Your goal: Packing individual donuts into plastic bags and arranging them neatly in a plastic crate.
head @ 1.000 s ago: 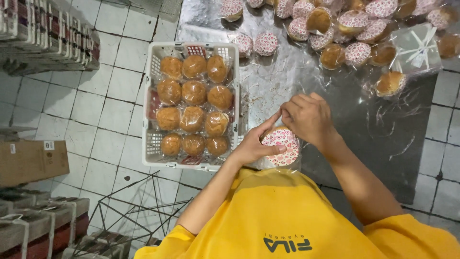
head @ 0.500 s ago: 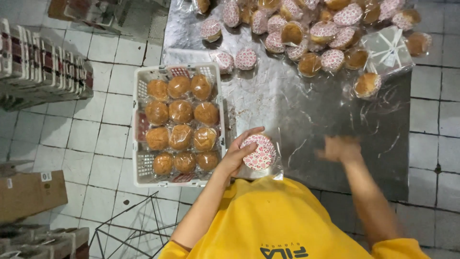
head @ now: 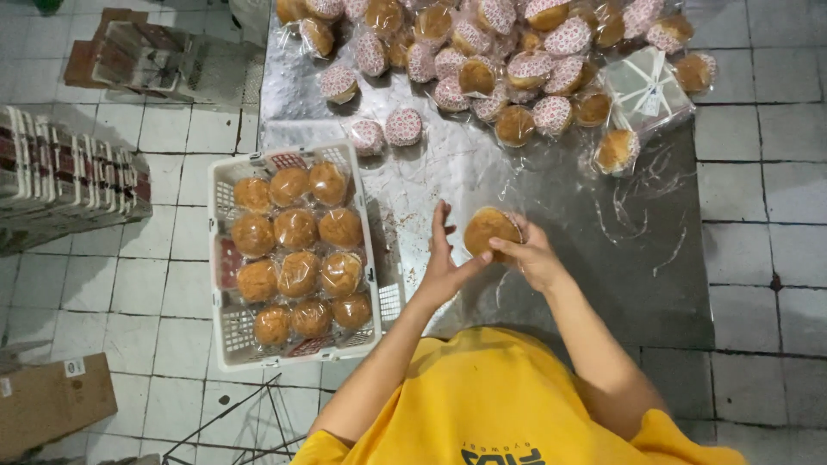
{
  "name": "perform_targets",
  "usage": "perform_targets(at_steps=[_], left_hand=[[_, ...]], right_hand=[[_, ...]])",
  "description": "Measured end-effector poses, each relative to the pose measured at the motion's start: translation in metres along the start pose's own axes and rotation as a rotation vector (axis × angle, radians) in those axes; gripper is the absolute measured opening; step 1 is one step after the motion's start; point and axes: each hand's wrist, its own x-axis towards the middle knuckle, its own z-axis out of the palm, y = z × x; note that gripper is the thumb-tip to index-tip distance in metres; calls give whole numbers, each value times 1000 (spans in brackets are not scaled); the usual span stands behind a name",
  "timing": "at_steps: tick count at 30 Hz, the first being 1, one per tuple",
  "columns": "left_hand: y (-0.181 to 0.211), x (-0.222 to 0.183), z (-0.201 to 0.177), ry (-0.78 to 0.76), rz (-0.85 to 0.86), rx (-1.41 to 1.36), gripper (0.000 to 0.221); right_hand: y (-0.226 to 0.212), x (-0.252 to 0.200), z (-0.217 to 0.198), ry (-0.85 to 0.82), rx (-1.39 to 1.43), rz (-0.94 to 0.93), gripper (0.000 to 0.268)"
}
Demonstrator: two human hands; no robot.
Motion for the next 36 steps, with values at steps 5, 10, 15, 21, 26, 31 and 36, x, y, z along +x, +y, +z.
perform_targets(at_steps=[5, 10, 15, 21, 26, 31, 36], left_hand=[[-40, 41, 4, 49, -25, -659, 30], [-60, 39, 22, 204, -91, -742, 19], [-44, 35, 39, 263, -173, -647, 15], [-164, 80, 10, 521, -245, -181, 11], [-267, 63, -8, 400, -513, 442, 24], [-314, 27, 15, 429, -796, 293, 26], [-285, 25, 24, 531, -761, -531, 61]], right_hand=[[30, -9, -28, -286, 524, 224, 43], [-2, -24, -45, -403, 465, 126, 54], [23, 35, -69, -180, 373, 57, 14], [85, 109, -92, 68, 62, 57, 23], [185, 119, -125, -17, -236, 281, 16], [209, 66, -121, -5, -43, 609, 17], [193, 58, -107, -100, 64, 722, 29]])
